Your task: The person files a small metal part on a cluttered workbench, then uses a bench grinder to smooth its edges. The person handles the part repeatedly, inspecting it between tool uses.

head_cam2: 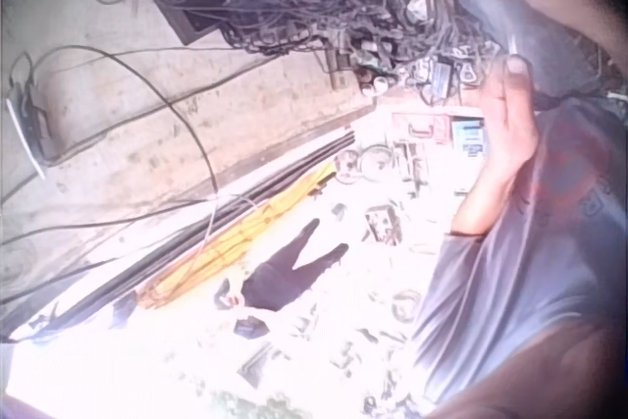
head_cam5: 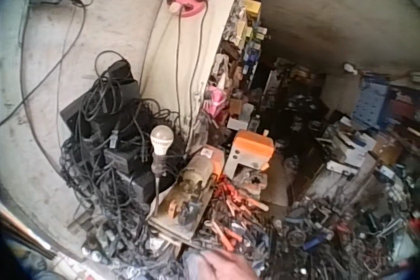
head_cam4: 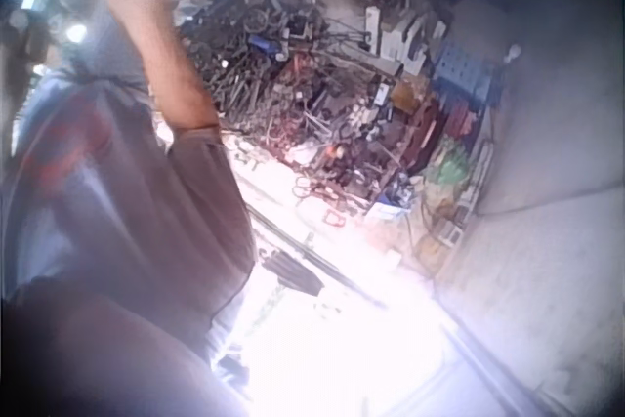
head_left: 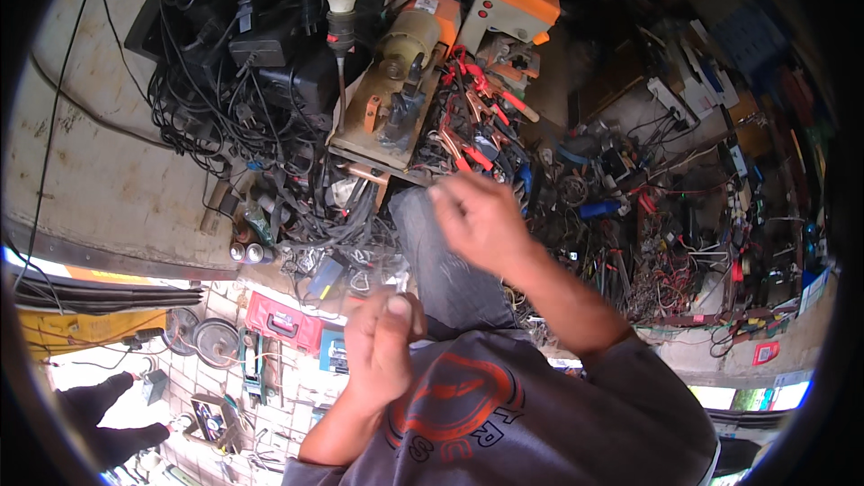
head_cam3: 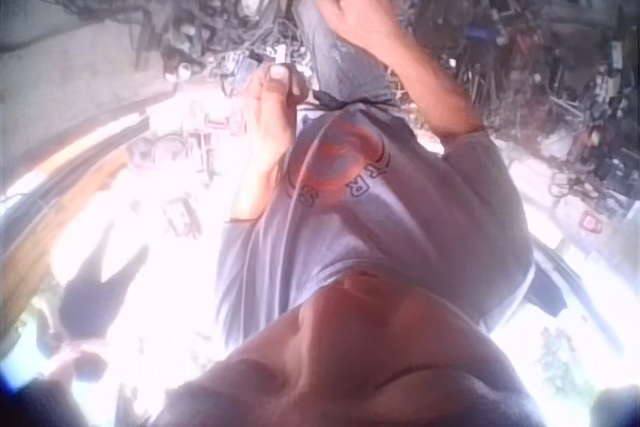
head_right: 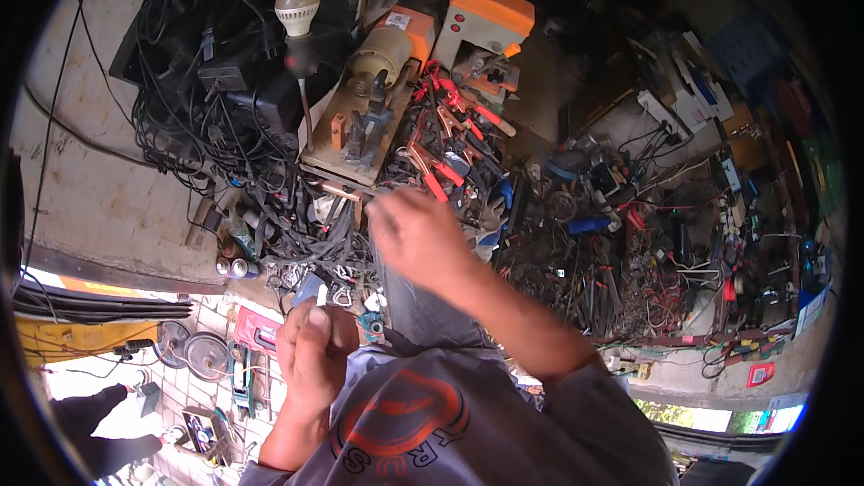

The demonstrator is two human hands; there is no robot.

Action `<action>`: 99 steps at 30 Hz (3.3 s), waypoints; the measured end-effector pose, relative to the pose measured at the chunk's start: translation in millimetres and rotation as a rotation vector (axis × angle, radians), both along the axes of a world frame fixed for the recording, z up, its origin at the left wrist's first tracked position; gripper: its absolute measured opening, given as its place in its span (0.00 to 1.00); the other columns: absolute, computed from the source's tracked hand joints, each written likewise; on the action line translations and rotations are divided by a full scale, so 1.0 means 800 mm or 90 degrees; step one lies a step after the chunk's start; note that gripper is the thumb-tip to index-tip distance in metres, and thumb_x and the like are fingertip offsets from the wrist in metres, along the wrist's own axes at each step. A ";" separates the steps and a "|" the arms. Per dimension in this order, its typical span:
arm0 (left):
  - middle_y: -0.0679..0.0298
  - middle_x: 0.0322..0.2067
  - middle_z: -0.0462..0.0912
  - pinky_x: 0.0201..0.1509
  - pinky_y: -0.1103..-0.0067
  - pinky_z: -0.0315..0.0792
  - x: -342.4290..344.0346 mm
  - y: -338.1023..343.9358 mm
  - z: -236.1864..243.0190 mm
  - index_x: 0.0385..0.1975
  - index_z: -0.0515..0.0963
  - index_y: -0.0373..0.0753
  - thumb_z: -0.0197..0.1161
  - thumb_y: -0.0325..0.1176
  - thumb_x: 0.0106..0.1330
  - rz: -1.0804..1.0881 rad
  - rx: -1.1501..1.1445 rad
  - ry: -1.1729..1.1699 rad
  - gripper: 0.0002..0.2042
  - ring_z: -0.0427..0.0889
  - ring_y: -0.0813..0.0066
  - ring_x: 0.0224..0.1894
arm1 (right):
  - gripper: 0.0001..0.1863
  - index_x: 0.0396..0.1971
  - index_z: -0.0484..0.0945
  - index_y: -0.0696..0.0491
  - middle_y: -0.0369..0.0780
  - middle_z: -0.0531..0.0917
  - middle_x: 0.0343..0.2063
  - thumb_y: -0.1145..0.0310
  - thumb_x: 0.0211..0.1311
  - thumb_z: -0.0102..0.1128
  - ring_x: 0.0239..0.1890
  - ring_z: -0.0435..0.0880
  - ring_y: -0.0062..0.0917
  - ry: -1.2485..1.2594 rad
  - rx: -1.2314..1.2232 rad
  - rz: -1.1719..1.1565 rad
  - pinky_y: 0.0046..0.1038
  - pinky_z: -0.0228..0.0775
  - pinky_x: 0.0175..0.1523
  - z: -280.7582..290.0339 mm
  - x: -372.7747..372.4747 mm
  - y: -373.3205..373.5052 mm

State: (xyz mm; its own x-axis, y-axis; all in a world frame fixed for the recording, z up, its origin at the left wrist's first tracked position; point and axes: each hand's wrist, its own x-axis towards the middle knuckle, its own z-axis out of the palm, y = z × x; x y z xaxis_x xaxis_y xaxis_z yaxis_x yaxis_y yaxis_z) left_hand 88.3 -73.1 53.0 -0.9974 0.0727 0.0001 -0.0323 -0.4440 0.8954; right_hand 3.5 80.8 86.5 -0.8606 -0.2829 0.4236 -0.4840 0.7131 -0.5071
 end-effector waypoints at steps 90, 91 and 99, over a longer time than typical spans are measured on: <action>0.74 0.21 0.65 0.26 0.84 0.53 0.002 -0.003 -0.007 0.28 0.69 0.37 0.48 0.37 0.73 0.086 0.015 0.048 0.13 0.59 0.86 0.23 | 0.10 0.39 0.78 0.62 0.46 0.82 0.28 0.79 0.56 0.61 0.25 0.84 0.34 -0.089 -0.151 0.165 0.29 0.75 0.28 0.005 0.058 -0.033; 0.74 0.20 0.64 0.26 0.84 0.52 0.002 -0.001 -0.006 0.26 0.67 0.38 0.48 0.37 0.73 0.086 0.017 0.046 0.13 0.58 0.86 0.23 | 0.09 0.38 0.78 0.61 0.45 0.81 0.25 0.77 0.57 0.61 0.23 0.83 0.35 -0.077 -0.174 0.166 0.31 0.74 0.26 0.005 0.059 -0.032; 0.73 0.18 0.61 0.25 0.83 0.51 0.000 0.004 -0.002 0.22 0.63 0.41 0.47 0.38 0.73 0.068 -0.003 0.012 0.16 0.57 0.86 0.23 | 0.09 0.39 0.78 0.61 0.45 0.80 0.24 0.77 0.58 0.61 0.23 0.82 0.37 -0.108 -0.212 0.201 0.32 0.74 0.27 -0.003 0.061 -0.020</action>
State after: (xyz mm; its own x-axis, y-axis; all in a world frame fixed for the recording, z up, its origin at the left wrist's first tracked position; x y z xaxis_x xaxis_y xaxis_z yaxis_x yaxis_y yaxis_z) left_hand 88.6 -69.8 51.0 -0.9993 -0.0335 0.0181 0.0310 -0.4394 0.8977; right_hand 52.4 65.2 84.2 -0.8190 -0.4150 0.3963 -0.5415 0.3304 -0.7731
